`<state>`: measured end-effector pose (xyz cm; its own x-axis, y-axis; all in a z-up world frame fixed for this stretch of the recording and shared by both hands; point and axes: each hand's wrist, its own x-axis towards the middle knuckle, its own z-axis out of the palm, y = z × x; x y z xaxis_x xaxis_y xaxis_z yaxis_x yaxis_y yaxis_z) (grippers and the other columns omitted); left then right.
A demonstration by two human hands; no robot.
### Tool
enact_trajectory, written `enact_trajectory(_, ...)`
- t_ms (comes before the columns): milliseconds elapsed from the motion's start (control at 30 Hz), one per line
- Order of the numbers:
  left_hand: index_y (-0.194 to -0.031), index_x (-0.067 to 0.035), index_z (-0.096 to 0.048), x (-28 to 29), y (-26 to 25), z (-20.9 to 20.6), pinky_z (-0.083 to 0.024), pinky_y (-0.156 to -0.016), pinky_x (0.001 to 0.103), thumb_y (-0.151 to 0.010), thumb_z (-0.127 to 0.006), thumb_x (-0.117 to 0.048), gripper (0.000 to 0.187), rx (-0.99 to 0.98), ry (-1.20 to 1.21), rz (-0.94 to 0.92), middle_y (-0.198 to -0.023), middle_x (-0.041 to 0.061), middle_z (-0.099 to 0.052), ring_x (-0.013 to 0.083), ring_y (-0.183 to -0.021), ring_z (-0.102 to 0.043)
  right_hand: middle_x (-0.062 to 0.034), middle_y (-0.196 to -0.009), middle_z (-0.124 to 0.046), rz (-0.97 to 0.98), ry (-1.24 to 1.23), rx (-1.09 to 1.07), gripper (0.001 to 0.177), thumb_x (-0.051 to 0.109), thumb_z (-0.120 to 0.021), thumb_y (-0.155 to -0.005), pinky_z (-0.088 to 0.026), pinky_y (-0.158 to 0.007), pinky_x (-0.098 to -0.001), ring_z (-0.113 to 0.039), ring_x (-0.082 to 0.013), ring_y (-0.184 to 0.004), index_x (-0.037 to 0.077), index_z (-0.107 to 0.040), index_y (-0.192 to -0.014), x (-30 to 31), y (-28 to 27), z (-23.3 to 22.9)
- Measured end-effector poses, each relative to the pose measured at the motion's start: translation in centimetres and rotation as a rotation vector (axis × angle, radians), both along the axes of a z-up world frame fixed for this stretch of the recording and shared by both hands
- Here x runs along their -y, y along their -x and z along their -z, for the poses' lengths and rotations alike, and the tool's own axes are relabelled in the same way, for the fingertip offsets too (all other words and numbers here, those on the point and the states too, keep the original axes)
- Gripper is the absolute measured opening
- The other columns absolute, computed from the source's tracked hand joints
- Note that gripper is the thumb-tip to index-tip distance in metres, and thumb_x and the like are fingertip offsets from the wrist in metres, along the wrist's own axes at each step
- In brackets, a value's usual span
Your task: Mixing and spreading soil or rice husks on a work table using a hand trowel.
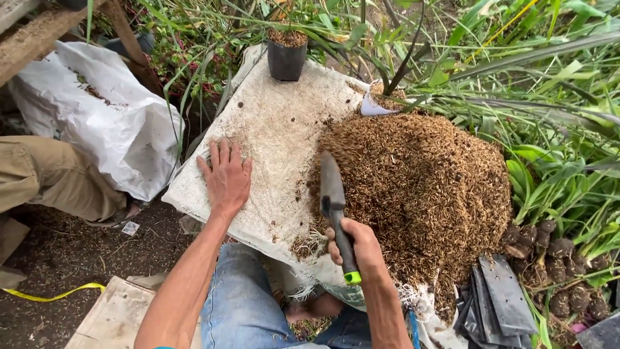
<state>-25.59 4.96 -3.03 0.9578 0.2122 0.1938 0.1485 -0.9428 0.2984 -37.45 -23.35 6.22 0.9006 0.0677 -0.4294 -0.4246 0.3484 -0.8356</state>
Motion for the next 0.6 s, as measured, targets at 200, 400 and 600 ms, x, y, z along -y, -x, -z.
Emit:
enact_trajectory(200, -0.151, -0.009, -0.05, 0.1, 0.3, -0.4, -0.015, -0.12, 0.069, -0.114, -0.025, -0.048, 0.06, 0.009, 0.046, 0.015, -0.16, 0.022, -0.043, 0.0385, -0.153, -0.032, -0.0216, -0.072, -0.067, -0.155, 0.34, 0.028, 0.038, 0.02, -0.047, -0.105, -0.056, -0.037, -0.0322, -0.064, -0.0215, -0.045, -0.014, -0.062, -0.115, -1.1, -0.3, 3.0)
enact_trajectory(400, -0.156, -0.008, -0.04, -0.7, -1.2, 3.3, -0.016, -0.118, 0.071, -0.109, -0.036, -0.046, 0.061, 0.092, -0.051, 0.038, -0.164, 0.02, -0.033, 0.0419, -0.153, -0.023, -0.0044, -0.076, -0.063, -0.387, 0.719, -0.032, 0.032, 0.031, -0.042, -0.111, -0.048, -0.042, -0.0229, -0.055, -0.0125, -0.053, 0.009, -0.063, -0.102, -1.8, 0.9, -3.1)
enact_trajectory(600, -0.158, -0.008, -0.037, -0.6, -1.0, 3.3, -0.014, -0.119, 0.07, -0.11, -0.032, -0.045, 0.061, 0.088, -0.046, 0.044, -0.165, 0.02, -0.03, 0.0415, -0.154, -0.019, -0.0078, -0.08, -0.057, -0.531, 1.385, 0.397, 0.018, 0.003, -0.03, -0.106, -0.042, -0.036, -0.0268, -0.047, -0.0137, -0.048, 0.003, -0.044, -0.117, -4.8, 2.1, 5.7)
